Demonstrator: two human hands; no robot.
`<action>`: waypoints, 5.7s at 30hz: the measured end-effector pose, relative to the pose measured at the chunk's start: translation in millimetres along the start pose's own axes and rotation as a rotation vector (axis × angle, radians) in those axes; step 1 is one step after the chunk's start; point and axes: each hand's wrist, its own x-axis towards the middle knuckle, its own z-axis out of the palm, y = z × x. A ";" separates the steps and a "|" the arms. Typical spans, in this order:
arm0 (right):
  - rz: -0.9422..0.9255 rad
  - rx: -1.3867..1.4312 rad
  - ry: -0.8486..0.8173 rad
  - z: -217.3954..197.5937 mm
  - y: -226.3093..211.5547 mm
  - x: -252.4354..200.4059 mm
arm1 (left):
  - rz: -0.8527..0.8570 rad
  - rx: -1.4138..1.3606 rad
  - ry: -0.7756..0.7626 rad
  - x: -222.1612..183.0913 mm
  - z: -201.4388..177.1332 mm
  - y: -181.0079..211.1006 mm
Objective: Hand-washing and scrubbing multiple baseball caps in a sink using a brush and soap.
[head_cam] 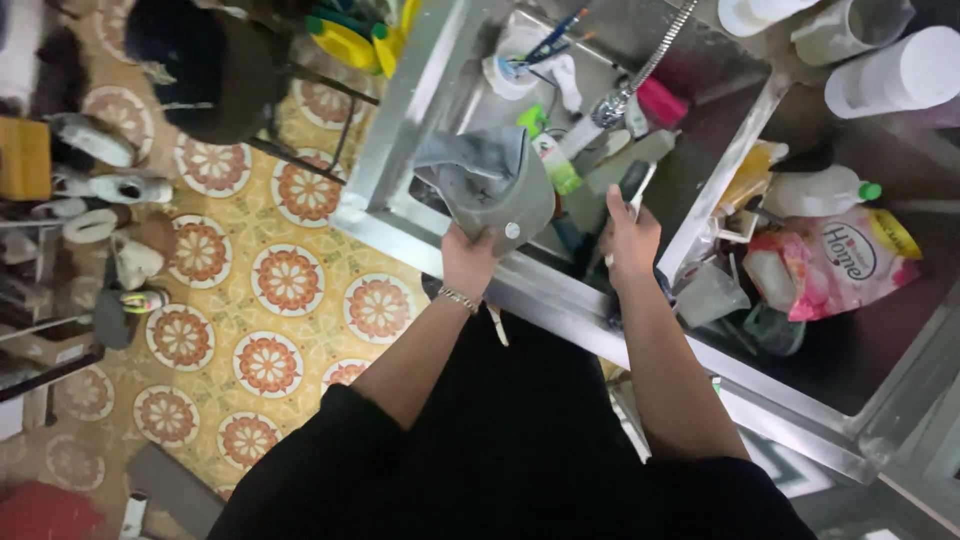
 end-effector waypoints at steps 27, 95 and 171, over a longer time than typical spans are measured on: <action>-0.269 0.227 -0.205 -14.5 29.3 157.9 | -0.281 -0.359 0.040 113.0 179.2 -27.7; 0.008 0.726 -0.171 48.0 24.3 132.6 | -0.223 -0.939 -0.177 213.5 163.5 -89.3; -1.228 -0.350 0.329 17.7 -111.5 -153.8 | -0.138 -1.165 -0.881 102.5 89.2 24.7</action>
